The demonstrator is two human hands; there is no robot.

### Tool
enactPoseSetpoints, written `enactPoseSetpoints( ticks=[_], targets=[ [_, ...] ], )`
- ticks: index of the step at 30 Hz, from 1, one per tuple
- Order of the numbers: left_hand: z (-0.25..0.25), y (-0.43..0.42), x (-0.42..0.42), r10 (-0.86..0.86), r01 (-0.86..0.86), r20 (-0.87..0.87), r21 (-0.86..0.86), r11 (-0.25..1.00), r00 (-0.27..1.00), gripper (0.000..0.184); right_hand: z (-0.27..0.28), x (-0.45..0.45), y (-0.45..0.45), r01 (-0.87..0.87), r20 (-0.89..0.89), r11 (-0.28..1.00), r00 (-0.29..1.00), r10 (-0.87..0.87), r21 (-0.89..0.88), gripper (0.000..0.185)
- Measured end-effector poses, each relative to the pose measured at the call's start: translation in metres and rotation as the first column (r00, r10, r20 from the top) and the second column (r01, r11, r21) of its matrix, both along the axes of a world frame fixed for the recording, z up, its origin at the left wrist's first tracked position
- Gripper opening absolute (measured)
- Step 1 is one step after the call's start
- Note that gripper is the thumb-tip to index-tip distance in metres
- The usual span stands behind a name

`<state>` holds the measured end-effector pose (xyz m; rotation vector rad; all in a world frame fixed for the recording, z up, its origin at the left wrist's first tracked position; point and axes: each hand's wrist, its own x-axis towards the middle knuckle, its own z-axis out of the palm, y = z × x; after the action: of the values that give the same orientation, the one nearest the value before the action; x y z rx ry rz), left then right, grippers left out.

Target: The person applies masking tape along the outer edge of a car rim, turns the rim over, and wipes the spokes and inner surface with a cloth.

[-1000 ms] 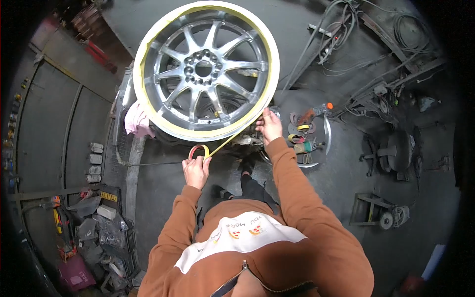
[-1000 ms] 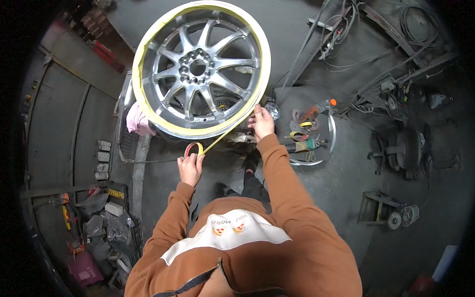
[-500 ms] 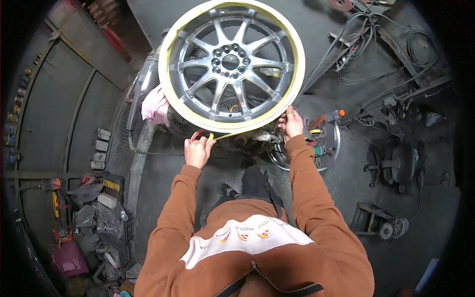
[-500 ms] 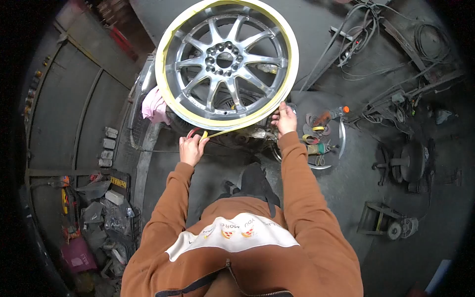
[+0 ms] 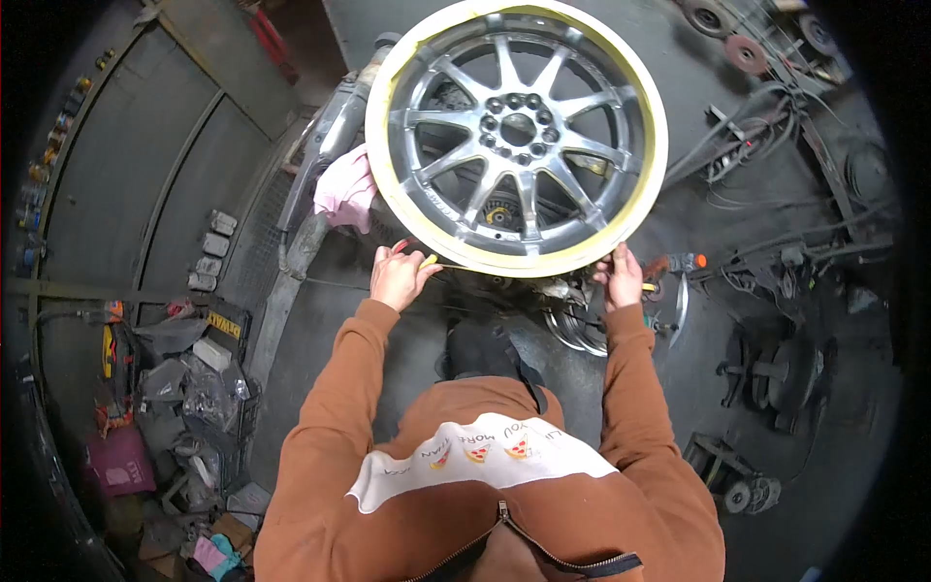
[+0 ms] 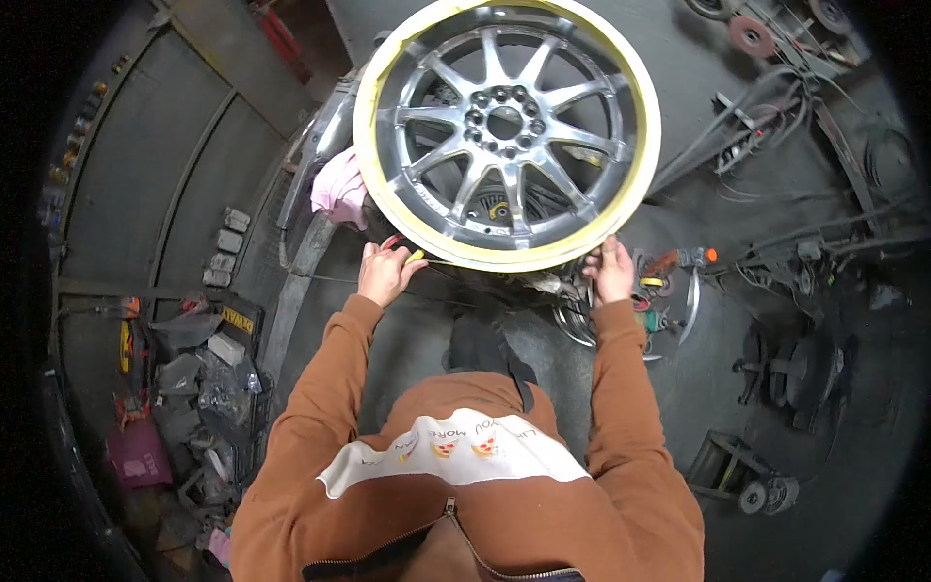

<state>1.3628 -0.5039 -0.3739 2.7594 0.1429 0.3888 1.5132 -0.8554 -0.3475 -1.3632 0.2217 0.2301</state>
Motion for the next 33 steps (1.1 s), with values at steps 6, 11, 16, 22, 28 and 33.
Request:
enactPoseSetpoints(
  ticks=[6,11,16,22,28,33],
  targets=[
    [0.008,0.022,0.01,-0.148,0.148,0.006,0.046,0.988,0.989,0.039,-0.001,0.005,-0.012,-0.055,0.02,0.988,0.998,0.058,-0.142,0.028],
    [0.019,0.034,0.015,-0.2,0.2,-0.134,-0.011,0.98,0.971,0.04,0.006,0.004,-0.015,-0.073,0.001,0.981,0.997,0.074,-0.181,0.027],
    [0.019,0.06,0.018,-0.323,0.323,-0.083,-0.005,0.946,0.943,0.036,0.003,0.007,-0.022,-0.091,0.028,0.97,0.995,0.1,-0.227,0.025],
    [0.028,0.097,0.022,-0.339,0.347,-0.162,0.027,0.937,0.927,0.032,0.003,0.005,-0.025,-0.065,0.036,0.961,0.996,0.078,-0.269,0.025],
    [0.036,0.145,0.028,-0.273,0.305,-0.279,0.077,0.949,0.921,0.032,0.004,0.002,-0.02,-0.026,0.035,0.967,0.999,0.036,-0.255,0.024],
    [0.049,0.156,0.045,-0.313,0.345,-0.211,0.135,0.929,0.926,0.034,0.01,-0.002,-0.012,0.024,0.031,0.951,0.999,-0.015,-0.309,0.026]
  ],
)
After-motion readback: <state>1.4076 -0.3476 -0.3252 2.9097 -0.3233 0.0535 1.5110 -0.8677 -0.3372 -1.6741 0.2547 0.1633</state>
